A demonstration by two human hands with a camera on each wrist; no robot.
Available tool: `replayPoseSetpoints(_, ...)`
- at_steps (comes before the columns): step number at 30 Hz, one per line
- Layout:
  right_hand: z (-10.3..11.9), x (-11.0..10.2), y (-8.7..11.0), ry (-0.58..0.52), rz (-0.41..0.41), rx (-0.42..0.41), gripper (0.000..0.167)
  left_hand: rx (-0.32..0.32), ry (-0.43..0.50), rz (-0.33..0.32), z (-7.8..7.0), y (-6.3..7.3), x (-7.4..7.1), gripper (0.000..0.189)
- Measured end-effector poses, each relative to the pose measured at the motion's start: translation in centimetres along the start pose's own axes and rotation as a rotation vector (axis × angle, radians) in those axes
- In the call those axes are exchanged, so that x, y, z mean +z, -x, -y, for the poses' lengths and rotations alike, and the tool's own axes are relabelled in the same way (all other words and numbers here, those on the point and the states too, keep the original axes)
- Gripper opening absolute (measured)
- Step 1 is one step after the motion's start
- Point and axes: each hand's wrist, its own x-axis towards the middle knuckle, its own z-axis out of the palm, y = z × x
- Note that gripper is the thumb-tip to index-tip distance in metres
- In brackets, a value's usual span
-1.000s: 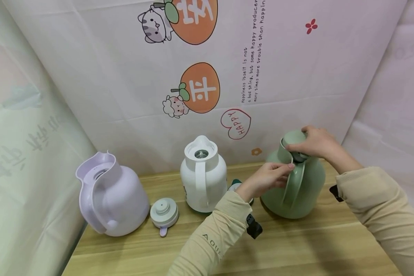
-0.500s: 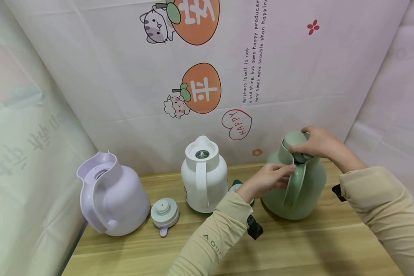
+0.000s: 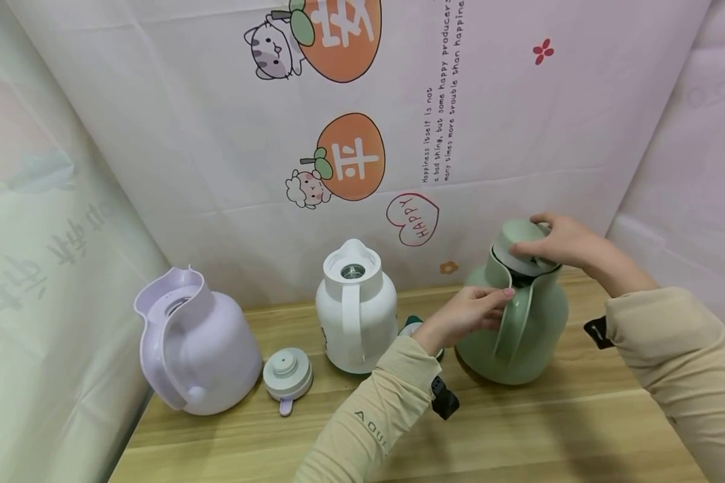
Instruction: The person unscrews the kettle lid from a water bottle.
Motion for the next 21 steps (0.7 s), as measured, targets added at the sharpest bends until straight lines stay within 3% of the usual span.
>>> replayPoseSetpoints(11, -1.4, -0.9, 0.9, -0.180, -0.009, 0.048, 0.100, 0.005, -0.001, 0.021, 0.1, -0.1, -0.2, 0.044)
replayPoseSetpoints(21, -4.1, -1.1, 1.5, -0.379, -0.052, 0.040, 0.086, 0.021, 0.031, 0.038, 0.4, -0.2, -0.6, 0.040)
